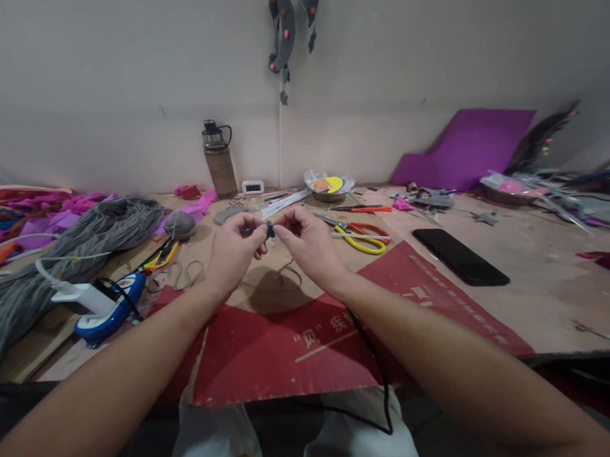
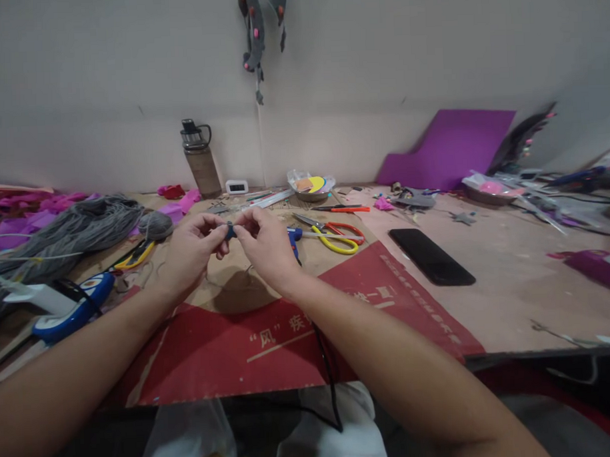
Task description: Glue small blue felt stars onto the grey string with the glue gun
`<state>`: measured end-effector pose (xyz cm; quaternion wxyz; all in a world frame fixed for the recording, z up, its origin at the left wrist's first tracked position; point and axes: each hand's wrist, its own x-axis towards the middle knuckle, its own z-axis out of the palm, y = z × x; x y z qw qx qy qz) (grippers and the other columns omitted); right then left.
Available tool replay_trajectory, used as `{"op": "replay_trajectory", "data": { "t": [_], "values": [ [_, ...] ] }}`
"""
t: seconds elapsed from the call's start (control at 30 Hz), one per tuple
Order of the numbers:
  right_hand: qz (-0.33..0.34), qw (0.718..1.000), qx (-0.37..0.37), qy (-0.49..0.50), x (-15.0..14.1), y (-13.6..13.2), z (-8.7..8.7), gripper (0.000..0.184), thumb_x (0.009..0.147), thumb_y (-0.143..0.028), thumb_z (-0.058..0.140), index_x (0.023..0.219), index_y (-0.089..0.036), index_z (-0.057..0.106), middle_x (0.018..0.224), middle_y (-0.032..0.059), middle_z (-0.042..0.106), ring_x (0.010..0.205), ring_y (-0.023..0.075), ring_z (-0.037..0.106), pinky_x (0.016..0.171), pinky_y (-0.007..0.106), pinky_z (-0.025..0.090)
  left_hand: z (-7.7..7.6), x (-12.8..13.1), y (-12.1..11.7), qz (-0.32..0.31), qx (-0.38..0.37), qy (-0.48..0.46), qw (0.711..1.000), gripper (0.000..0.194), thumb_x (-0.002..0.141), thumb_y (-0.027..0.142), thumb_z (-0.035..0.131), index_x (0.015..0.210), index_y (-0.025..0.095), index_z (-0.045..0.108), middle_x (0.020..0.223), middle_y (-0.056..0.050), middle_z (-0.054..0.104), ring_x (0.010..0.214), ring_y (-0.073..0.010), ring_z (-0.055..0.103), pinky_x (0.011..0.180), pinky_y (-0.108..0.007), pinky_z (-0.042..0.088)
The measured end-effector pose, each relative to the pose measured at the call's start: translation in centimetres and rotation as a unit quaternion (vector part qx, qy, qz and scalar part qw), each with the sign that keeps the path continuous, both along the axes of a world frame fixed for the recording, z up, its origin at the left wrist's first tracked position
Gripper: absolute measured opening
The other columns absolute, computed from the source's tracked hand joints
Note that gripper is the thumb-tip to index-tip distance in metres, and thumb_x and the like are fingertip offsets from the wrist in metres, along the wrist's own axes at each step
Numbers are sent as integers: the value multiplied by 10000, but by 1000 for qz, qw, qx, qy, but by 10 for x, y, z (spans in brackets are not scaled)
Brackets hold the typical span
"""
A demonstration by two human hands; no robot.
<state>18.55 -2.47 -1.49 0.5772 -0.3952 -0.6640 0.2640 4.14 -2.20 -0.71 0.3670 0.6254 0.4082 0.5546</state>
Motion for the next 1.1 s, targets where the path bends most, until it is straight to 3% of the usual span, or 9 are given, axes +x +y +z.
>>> {"op": "replay_trajectory", "data": {
  "t": [0.3,0.93,1.1],
  "values": [
    [-66,996,9,-53,1,-7,5,123,812,-225,591,703,-205,536,682,-15,556,651,126,491,645,283,385,0,3,-3,8,-15,3,1000,129,775,245,656,850,145,623,559,13,603,471,-105,576,457,-221,472],
    [-60,997,-39,-22,2,-6,8,170,770,-233,623,644,-205,512,586,-44,516,553,99,430,551,263,333,0,4,-5,-49,-18,-16,998,135,741,232,670,832,149,614,695,-17,643,597,-143,659,534,-257,550],
    [-71,996,-35,-41,2,-8,10,172,758,-218,626,633,-206,509,600,-35,535,566,105,440,561,269,340,1,3,-5,-50,-46,-23,997,190,738,303,706,819,153,622,709,-19,647,605,-147,659,551,-272,553]
  ]
}}
